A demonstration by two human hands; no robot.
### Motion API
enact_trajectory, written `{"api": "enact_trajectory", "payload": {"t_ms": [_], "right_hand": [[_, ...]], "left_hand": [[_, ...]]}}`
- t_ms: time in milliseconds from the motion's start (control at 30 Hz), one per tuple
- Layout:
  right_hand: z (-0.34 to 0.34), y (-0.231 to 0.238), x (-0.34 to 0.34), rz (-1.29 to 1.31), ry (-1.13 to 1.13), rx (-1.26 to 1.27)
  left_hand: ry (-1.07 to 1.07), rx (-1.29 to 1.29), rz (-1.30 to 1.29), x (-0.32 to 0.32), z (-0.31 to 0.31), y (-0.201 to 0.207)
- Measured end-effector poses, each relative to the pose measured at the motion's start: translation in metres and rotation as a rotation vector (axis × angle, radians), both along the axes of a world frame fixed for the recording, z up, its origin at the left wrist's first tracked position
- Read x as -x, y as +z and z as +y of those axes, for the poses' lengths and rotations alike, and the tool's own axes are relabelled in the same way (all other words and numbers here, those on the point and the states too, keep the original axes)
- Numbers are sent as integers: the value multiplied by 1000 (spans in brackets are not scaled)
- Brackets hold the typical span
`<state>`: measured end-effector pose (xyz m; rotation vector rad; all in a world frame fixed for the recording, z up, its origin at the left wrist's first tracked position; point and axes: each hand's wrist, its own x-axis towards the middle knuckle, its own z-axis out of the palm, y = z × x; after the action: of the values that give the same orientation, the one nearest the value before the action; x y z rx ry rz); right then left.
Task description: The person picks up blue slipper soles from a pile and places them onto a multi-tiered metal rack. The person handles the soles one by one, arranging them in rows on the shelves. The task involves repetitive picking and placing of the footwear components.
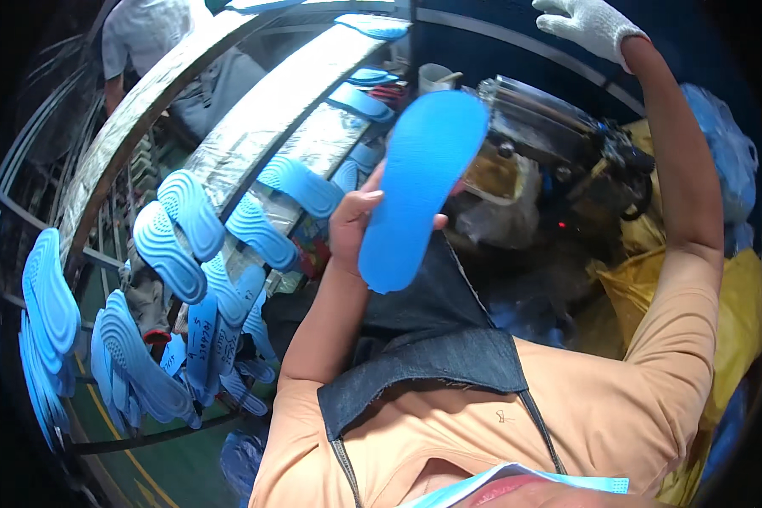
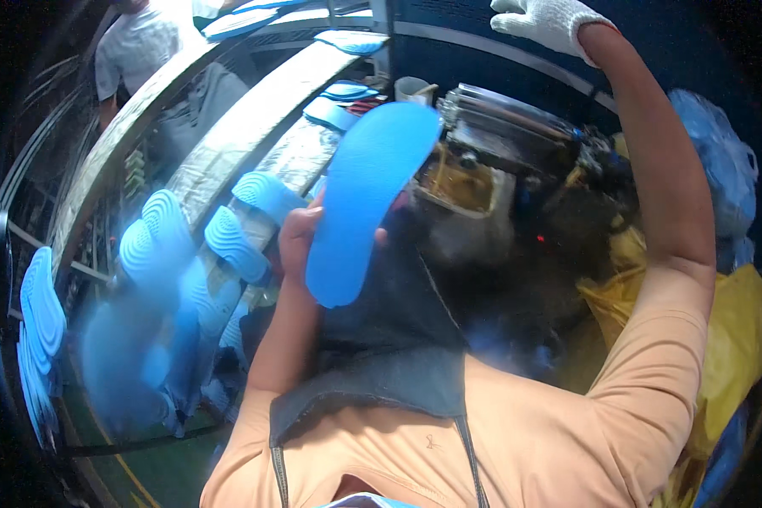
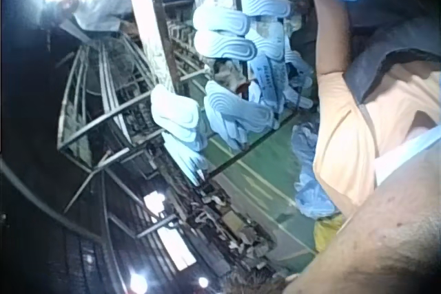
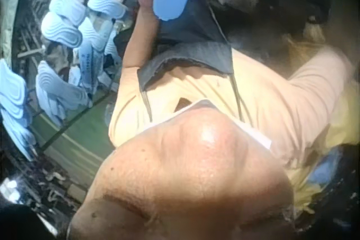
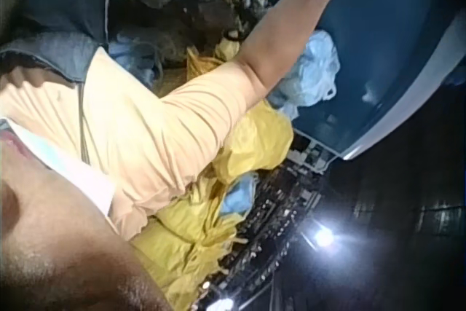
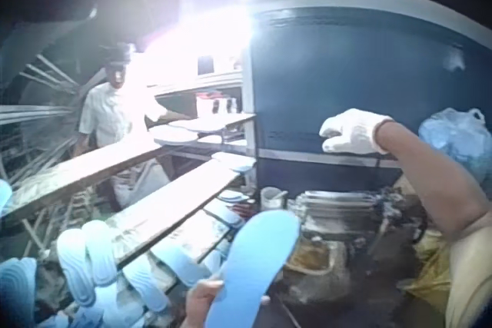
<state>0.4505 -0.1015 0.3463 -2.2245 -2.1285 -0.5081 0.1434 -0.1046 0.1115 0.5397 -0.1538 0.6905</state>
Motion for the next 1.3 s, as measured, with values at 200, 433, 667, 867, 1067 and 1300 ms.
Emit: {"api": "enact_trajectory", "payload": {"t_ms": [200, 433, 667, 867, 1067, 1300], "right_hand": [[-44, -2, -27, 55, -90, 38], [-11, -56, -75, 72, 48, 64], [41, -84, -116, 418, 219, 467], [78, -104, -106, 761, -75, 790], [89, -101, -87, 596, -262, 604], [175, -55, -64, 359, 43, 418]], "left_hand": [[-319, 182, -24, -88, -37, -1], [-151, 100, 389, -141, -7, -14], [770, -918, 1302, -50, 59, -96], [1349, -812, 2154, 72, 94, -113], [1390, -509, 2475, 134, 112, -152], [1075, -408, 2455, 143, 121, -137]]}}
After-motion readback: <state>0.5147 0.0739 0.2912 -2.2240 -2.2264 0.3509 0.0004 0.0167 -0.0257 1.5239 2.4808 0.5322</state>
